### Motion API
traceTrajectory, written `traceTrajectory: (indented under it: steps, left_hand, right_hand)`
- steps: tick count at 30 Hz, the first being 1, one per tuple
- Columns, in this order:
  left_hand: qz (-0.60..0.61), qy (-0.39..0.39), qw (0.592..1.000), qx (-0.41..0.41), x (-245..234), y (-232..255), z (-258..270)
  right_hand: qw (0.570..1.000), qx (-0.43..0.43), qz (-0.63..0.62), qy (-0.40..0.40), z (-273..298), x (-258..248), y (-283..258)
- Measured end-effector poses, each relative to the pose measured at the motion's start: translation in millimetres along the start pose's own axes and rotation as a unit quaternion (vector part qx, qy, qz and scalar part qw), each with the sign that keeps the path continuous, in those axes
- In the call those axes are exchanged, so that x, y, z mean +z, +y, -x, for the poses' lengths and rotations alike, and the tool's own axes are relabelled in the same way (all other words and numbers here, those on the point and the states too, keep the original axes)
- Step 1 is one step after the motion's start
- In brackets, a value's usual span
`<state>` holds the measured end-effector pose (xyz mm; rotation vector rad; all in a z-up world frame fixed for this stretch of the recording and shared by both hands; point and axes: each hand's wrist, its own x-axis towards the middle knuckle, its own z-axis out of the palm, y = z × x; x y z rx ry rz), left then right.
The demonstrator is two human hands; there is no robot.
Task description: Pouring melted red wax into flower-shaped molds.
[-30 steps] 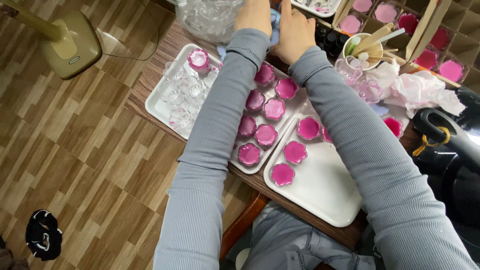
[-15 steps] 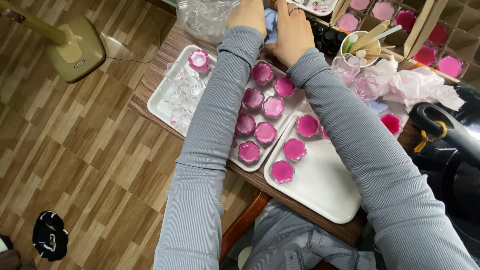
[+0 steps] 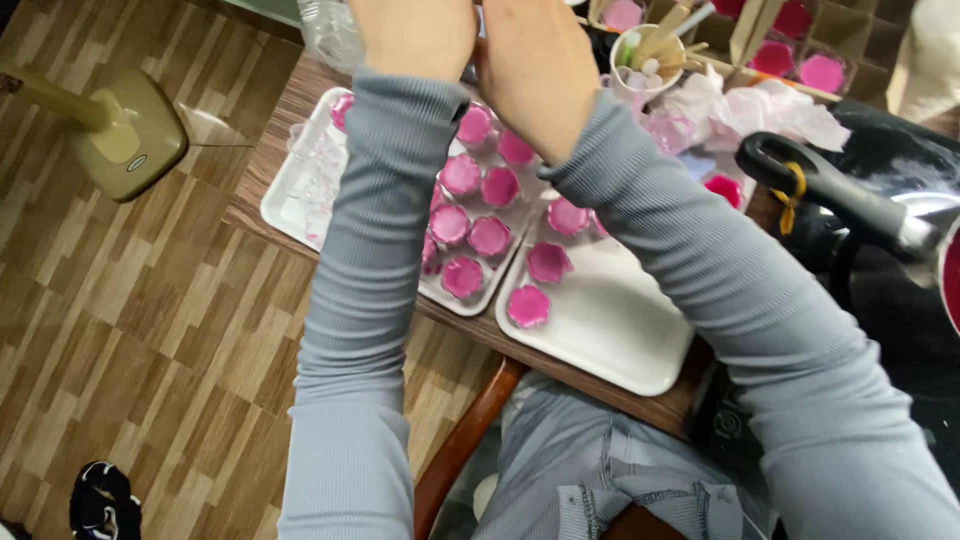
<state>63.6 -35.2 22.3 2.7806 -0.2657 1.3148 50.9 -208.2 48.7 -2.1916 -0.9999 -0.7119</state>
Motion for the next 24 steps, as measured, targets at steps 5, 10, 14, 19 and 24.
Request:
traceTrajectory:
  steps: [5, 10, 14, 19, 24]
  left_hand:
    - [0.022, 0.052, 0.997, 0.059, -60, 43, -3]
    - [0.106, -0.105, 0.987, -0.053, -66, 91, 9]
    - [0.183, -0.177, 0.966, -0.044, -60, 128, 12]
    - [0.281, -0.198, 0.939, -0.026, -42, 168, 7]
    - [0.295, -0.148, 0.944, -0.019, -24, 180, -18]
  right_hand:
    - [0.999, -0.042, 0.017, -0.024, 24, -80, -13]
    - [0.991, -0.082, 0.056, -0.094, 36, -163, -31]
    - [0.986, -0.04, 0.047, -0.153, 51, -199, -13]
    - [0.934, 0.067, 0.128, -0.327, 62, -228, 16]
    - [0.951, 0.07, 0.029, -0.299, 70, -232, 96]
